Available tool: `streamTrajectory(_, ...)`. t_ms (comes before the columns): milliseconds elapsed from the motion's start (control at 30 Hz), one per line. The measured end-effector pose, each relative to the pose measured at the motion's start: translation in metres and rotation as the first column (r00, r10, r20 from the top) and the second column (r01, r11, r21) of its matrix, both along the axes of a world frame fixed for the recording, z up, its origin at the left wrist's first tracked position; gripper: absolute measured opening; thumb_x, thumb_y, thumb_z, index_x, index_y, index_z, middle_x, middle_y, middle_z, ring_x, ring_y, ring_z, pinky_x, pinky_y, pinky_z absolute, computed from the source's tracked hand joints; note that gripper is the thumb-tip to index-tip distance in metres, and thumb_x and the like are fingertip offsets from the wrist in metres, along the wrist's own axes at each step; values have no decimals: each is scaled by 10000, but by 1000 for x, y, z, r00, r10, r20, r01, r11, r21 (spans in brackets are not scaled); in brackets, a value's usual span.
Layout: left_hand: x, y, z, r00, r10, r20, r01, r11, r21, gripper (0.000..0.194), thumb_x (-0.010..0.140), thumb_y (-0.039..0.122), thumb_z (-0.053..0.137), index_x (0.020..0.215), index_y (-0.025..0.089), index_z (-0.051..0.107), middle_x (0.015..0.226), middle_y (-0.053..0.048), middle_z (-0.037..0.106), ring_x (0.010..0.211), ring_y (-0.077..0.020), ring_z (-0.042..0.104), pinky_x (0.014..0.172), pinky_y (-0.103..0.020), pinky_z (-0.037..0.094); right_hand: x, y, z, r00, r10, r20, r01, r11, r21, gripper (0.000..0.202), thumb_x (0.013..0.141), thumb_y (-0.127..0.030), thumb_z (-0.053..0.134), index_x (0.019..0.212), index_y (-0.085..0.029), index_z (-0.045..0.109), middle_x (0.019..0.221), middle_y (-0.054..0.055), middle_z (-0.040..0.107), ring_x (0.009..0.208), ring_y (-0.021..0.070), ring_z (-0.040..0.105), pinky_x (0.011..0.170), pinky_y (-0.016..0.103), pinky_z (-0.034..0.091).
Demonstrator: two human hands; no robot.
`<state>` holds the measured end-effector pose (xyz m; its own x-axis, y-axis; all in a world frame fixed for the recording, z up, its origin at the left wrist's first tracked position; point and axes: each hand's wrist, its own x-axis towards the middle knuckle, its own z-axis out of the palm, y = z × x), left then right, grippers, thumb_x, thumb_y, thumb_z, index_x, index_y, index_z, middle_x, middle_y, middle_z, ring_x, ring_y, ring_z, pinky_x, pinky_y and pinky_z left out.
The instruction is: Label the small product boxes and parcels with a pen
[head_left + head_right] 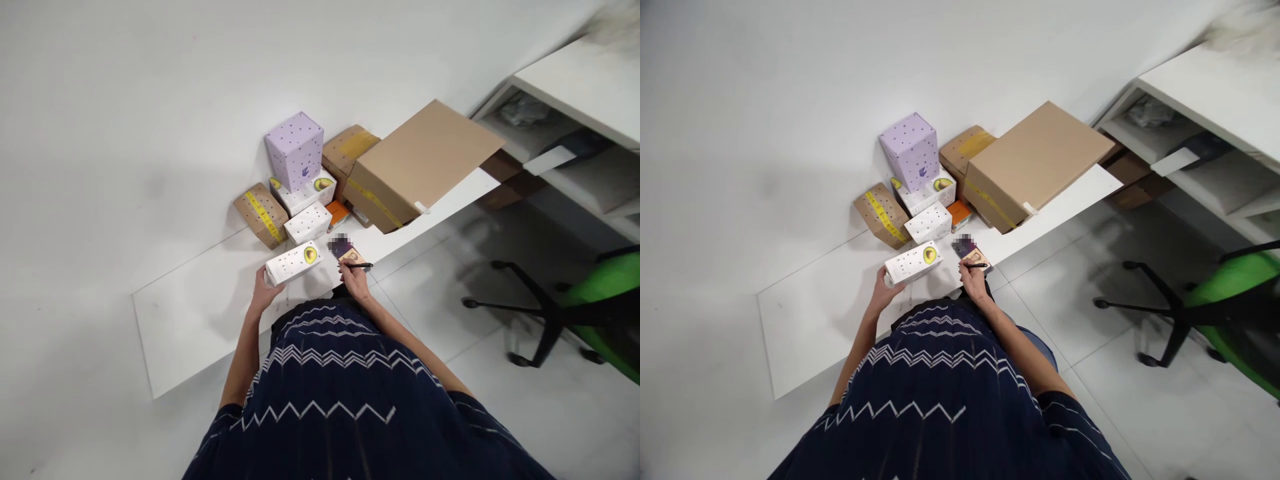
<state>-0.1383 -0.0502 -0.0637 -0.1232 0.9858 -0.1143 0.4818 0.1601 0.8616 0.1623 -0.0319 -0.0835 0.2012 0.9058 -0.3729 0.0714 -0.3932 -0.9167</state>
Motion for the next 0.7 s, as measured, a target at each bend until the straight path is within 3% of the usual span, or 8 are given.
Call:
streamTrajectory(67,4,5,23,981,-75,-182,91,992,83,778,639,362,829,1321,227,478,1335,-127,527,1271,-317,497,1086,-495,396,2,-1,-3,1000,-12,2,12,1000,8,390,736,-527,555,913,-184,610,702,6,590,530,135,527,521,263,460)
streamTrajectory(167,18,15,53,887,-187,-422,264,955,131,759,639,297,837,1321,243,511,1286,-119,561,1262,-332,481,1105,-505,357,2,-3,-4,1000,-2,10,2,1000,17,394,743,-537,552,912,-185,601,707,5,583,531,133,522,523,260,458)
streamTrajectory(267,38,25,65,836,-217,-504,313,943,114,719,717,339,799,1359,234,491,1280,-130,569,1250,-335,481,1092,-507,360,-1,-3,-1,1000,8,20,-9,999,34,400,751,-546,549,915,-185,598,722,3,574,544,129,520,530,255,461)
streamTrajectory(367,45,28,61,867,-211,-451,293,949,120,766,766,369,766,1430,231,412,1375,-145,506,1314,-331,434,1126,-504,339,-2,-3,3,1000,0,19,-1,999,43,403,764,-555,547,927,-189,593,704,-8,564,542,129,524,542,256,467)
streamTrajectory(533,22,17,45,954,-142,-263,158,986,43,1027,673,395,836,1512,238,266,1514,-170,348,1433,-370,313,1169,-542,306,3,-6,3,999,-31,14,30,999,38,441,788,-600,540,953,-194,589,679,-14,572,542,134,538,550,257,467)
streamTrajectory(700,13,7,27,995,-76,60,82,991,-108,978,684,435,820,1488,268,289,1521,-171,365,1333,-339,467,1039,-499,472,3,2,22,995,-100,-30,102,992,75,350,811,-553,552,892,-212,553,680,-23,570,526,113,519,528,241,444)
